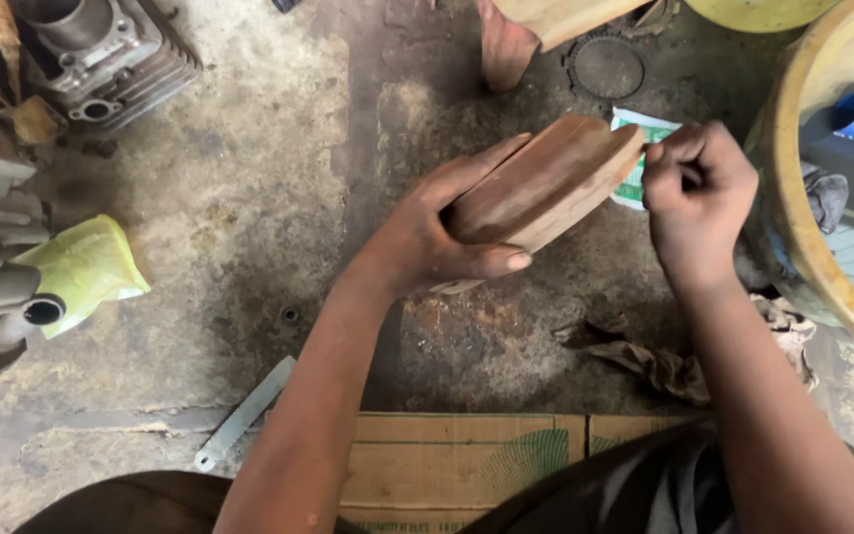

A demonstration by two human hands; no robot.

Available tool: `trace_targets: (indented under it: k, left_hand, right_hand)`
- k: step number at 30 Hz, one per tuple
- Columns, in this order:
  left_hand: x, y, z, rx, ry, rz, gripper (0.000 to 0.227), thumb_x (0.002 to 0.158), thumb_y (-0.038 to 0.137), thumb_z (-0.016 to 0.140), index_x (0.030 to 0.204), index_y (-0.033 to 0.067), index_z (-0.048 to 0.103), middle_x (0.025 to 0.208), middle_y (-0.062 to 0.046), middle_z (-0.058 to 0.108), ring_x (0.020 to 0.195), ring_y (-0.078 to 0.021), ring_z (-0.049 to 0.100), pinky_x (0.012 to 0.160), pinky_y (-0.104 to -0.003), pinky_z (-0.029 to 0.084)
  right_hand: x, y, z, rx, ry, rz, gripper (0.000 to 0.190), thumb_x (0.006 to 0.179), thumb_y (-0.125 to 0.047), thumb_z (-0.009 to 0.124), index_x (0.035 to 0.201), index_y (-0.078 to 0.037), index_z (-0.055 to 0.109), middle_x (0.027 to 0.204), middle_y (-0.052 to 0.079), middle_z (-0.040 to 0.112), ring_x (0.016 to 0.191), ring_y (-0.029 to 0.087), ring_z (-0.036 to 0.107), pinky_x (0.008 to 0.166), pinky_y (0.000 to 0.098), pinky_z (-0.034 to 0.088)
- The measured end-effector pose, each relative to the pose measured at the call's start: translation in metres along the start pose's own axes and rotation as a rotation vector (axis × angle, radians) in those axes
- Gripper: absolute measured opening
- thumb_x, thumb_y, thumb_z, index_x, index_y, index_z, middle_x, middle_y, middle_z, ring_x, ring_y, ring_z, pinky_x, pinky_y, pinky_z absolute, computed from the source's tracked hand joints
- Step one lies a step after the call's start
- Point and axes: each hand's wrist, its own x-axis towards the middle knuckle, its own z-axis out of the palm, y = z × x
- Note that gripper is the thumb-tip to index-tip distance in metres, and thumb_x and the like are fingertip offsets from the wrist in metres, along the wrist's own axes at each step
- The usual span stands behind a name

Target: The person is sanding the interior of a metal brake drum by hand with abrasive paper. They hold the drum and rub the sandpaper against the inner walls to clean the surface.

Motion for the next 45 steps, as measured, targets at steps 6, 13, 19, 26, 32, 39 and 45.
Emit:
trace_targets:
  k: [6, 13, 19, 26, 32, 39, 45]
  left_hand:
    - [-0.001, 0.001, -0.004, 0.043, 0.015, 0.031, 0.109, 0.061, 0.044, 0.09, 0.158, 0.0303, 0.044, 0.138, -0.009, 0.064, 0.13, -0.0302, 0.066, 0.113, -0.049, 0.055]
    - [-0.005, 0.004, 0.002, 0.104, 0.02, 0.003, 0.112, 0.059, 0.052, 0.087, 0.159, 0.0287, 0.041, 0.135, -0.009, 0.064, 0.124, -0.0303, 0.069, 0.11, -0.046, 0.057]
    - [-0.003, 0.002, 0.008, 0.21, 0.045, 0.097, 0.105, 0.066, 0.049, 0.086, 0.159, 0.026, 0.044, 0.137, -0.012, 0.06, 0.127, -0.0324, 0.065, 0.106, -0.047, 0.058]
    - [-0.008, 0.003, 0.011, 0.237, 0.057, 0.094, 0.106, 0.063, 0.048, 0.087, 0.157, 0.0227, 0.045, 0.135, -0.011, 0.063, 0.124, -0.0301, 0.067, 0.106, -0.045, 0.058]
    - [-0.009, 0.011, 0.006, 0.2, 0.046, 0.161, 0.107, 0.063, 0.046, 0.088, 0.158, 0.0204, 0.046, 0.136, -0.013, 0.062, 0.125, -0.0312, 0.067, 0.107, -0.046, 0.059]
    - [-0.008, 0.01, 0.017, 0.181, 0.083, 0.118, 0.107, 0.065, 0.048, 0.088, 0.159, 0.0225, 0.044, 0.134, -0.014, 0.061, 0.123, -0.0333, 0.068, 0.108, -0.047, 0.06]
    - [-0.004, 0.016, 0.031, 0.203, 0.118, 0.098, 0.107, 0.063, 0.05, 0.087, 0.157, 0.0234, 0.044, 0.139, -0.015, 0.057, 0.122, -0.0337, 0.068, 0.104, -0.047, 0.059]
  right_hand:
    - [-0.014, -0.01, 0.0, 0.286, -0.001, 0.115, 0.02, 0.108, -0.002, 0.066, 0.093, -0.004, 0.052, 0.088, -0.001, 0.058, 0.062, 0.004, 0.049, 0.056, 0.0191, 0.039]
    - [-0.01, -0.01, 0.001, 0.175, 0.031, 0.105, 0.023, 0.109, 0.0, 0.068, 0.093, -0.002, 0.052, 0.093, 0.001, 0.059, 0.07, 0.005, 0.052, 0.06, 0.0221, 0.042]
    - [-0.006, -0.004, -0.003, 0.188, 0.052, 0.124, 0.026, 0.111, -0.002, 0.068, 0.09, -0.001, 0.053, 0.086, 0.001, 0.06, 0.066, 0.004, 0.049, 0.059, 0.0209, 0.041]
    - [-0.007, 0.004, -0.002, 0.115, 0.043, 0.04, 0.029, 0.111, 0.003, 0.069, 0.088, 0.0, 0.053, 0.086, 0.001, 0.057, 0.077, 0.003, 0.048, 0.069, 0.0199, 0.042]
    - [-0.013, -0.022, 0.002, 0.098, 0.093, 0.134, 0.026, 0.105, -0.002, 0.067, 0.086, -0.005, 0.05, 0.086, -0.003, 0.056, 0.073, 0.004, 0.046, 0.066, 0.0218, 0.04]
    - [-0.001, -0.056, -0.009, -0.322, 0.005, 0.157, 0.03, 0.107, -0.007, 0.07, 0.084, -0.001, 0.053, 0.074, 0.001, 0.052, 0.069, 0.009, 0.044, 0.061, 0.0278, 0.039]
    - [0.005, -0.06, -0.002, -0.475, 0.06, 0.165, 0.032, 0.115, -0.013, 0.07, 0.092, 0.004, 0.055, 0.073, 0.014, 0.054, 0.064, 0.025, 0.047, 0.062, 0.0374, 0.042]
